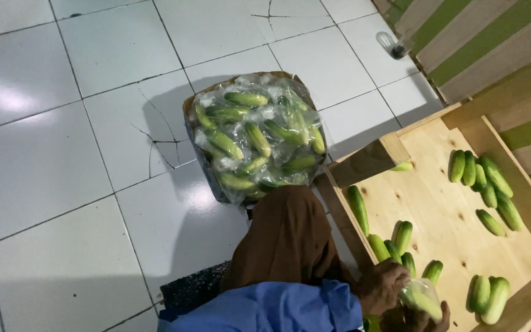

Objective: The person picks up cucumbers from a crate, places them into small plastic bags, and then puts the bagged cucumbers into a larger plastic bag by hand.

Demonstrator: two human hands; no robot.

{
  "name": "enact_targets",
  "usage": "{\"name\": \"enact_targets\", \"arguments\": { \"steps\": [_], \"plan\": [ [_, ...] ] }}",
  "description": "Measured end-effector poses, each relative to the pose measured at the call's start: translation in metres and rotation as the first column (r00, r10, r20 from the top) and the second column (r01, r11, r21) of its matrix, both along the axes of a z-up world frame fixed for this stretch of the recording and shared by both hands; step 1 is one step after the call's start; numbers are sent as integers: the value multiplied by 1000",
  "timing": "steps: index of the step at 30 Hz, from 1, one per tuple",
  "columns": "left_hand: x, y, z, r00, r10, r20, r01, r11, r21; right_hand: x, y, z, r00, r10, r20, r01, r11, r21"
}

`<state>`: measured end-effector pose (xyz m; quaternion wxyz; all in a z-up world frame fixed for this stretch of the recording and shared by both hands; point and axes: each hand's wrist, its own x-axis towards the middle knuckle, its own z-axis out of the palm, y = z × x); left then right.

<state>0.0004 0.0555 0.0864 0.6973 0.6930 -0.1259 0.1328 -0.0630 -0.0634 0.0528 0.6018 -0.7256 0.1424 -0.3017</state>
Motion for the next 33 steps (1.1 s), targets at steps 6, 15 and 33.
{"name": "enact_targets", "arguments": {
  "steps": [6, 15, 33],
  "plan": [
    [-4, 108, 64, 973, 126, -192, -143, 987, -77, 40, 126, 129, 972, 161, -170, -150, 986, 75],
    [-23, 268, 124, 790, 449, -418, -437, 890, 130, 103, 216, 166, 787, 548, -284, -588, 806, -73],
    [-3, 355, -15, 461, 887, 15, -636, 318, 703, 167, 327, 124, 610, 614, -501, -791, 440, -425]
  ]
}}
